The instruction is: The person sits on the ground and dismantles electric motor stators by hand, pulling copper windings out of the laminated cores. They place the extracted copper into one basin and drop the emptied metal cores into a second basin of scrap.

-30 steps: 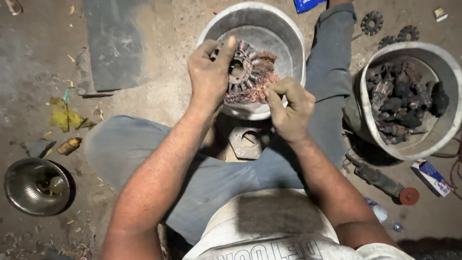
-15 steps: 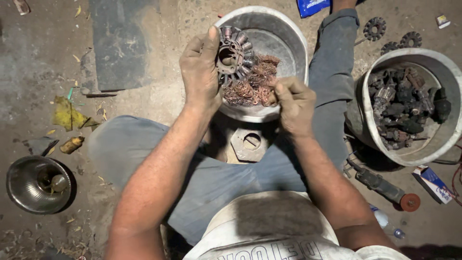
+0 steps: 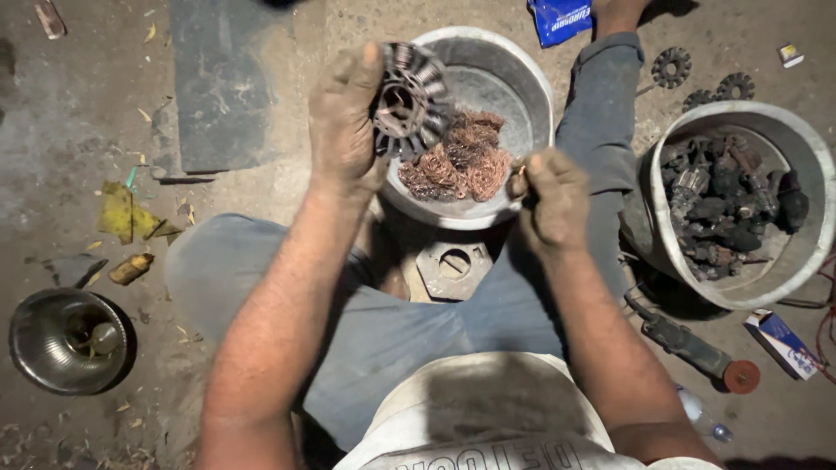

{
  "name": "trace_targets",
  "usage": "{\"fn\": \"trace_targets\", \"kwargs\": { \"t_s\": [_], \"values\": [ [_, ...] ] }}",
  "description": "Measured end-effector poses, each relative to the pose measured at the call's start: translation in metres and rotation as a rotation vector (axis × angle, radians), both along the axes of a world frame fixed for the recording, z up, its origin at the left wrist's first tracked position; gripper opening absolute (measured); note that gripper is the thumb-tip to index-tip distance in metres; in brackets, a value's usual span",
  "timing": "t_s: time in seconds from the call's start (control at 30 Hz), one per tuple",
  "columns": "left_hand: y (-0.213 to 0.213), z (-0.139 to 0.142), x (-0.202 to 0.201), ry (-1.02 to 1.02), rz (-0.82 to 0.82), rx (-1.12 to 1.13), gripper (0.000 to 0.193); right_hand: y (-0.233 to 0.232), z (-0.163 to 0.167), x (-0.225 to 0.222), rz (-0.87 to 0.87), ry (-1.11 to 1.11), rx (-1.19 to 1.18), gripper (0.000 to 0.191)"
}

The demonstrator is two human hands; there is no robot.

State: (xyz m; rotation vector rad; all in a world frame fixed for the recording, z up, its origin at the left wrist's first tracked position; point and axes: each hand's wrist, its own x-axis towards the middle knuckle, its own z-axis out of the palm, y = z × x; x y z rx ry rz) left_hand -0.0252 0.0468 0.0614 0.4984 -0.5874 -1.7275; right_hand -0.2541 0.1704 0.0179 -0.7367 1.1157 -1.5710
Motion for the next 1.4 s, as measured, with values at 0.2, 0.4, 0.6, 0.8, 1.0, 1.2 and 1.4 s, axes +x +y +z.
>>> {"fn": "trace_targets", "kwargs": {
  "t_s": [0.2, 0.4, 0.6, 0.8, 1.0, 1.2, 1.4],
  "values": [
    [-0.001, 0.002, 0.004, -0.839, 0.555, -0.252, 0.025, 0.008, 0.006, 0.000, -0.005, 0.132, -0.078, 0.021],
    [-0.013, 0.029, 0.032, -0.075, 0.229, -0.081, 0.025, -0.002, 0.024, -0.018, -0.023, -0.051, -0.086, 0.022],
    [-0.020, 0.041, 0.048, -1.238, 0.819, -0.761, 0.028, 0.010, 0.027, -0.014, 0.002, 0.052, -0.063, 0.024],
    [-0.027, 0.041, 0.064, -0.360, 0.280, -0.203, 0.026, -0.002, 0.021, -0.032, 0.009, -0.041, -0.065, 0.023],
    [-0.033, 0.052, 0.065, -1.145, 1.025, -0.471, 0.017, 0.010, -0.008, -0.033, 0.023, -0.044, -0.035, 0.024],
    [-0.012, 0.041, 0.059, -1.165, 0.706, -0.617, 0.021, -0.022, -0.002, -0.076, -0.195, 0.502, 0.146, 0.016],
    [-0.014, 0.027, 0.033, -1.017, 0.562, -0.483, 0.022, 0.000, 0.063, -0.016, -0.215, 1.060, -0.272, 0.020]
  ]
}}
